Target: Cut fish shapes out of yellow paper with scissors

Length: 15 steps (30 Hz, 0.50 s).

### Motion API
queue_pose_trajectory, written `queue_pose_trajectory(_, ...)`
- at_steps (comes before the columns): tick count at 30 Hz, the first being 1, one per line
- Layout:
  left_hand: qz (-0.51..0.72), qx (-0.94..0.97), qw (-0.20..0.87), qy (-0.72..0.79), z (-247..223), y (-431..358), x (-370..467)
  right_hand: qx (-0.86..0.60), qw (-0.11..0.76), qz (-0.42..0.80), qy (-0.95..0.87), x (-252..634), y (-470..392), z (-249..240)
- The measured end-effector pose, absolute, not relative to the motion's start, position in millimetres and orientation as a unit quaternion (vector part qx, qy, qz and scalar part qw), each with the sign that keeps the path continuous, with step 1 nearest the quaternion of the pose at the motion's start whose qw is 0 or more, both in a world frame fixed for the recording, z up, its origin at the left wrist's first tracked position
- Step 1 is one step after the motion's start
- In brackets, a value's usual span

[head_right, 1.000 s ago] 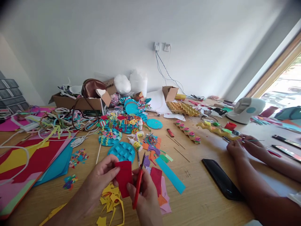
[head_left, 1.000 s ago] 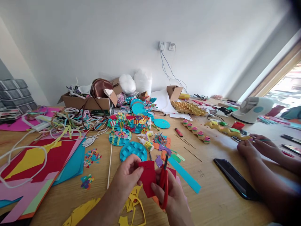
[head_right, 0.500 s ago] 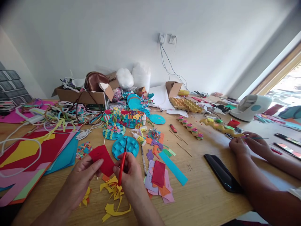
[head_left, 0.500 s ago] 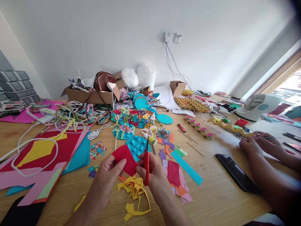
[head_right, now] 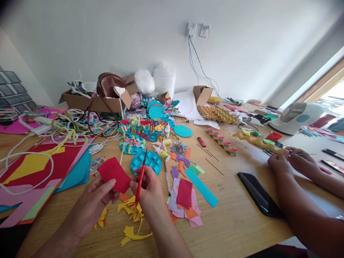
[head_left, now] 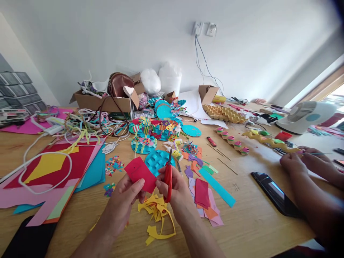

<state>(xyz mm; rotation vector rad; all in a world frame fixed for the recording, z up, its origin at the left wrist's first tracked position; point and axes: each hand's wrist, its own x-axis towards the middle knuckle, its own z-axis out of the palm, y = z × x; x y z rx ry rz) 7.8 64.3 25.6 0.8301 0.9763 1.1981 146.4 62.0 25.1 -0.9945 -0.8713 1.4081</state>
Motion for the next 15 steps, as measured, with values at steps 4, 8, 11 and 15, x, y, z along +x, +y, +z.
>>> queue_pose_trajectory(4,0.517,0.391,0.588,0.483,23.1,66.7,9.9,-0.416,0.567,0.607,-0.369,141.7,63.7,19.7)
queue_pose_trajectory(8,0.512,0.402,0.578,0.493,23.1,67.7,13.3,-0.417,0.573,0.606,-0.362,138.2,63.6,14.9)
queue_pose_trajectory(11,0.501,0.411,0.579,0.494,23.7,66.4,14.0,-0.421,0.571,0.603,-0.366,137.0,60.9,16.1)
queue_pose_trajectory(15,0.504,0.410,0.559,0.516,21.6,64.5,11.7,-0.428,0.578,0.592,-0.364,134.4,57.7,14.4)
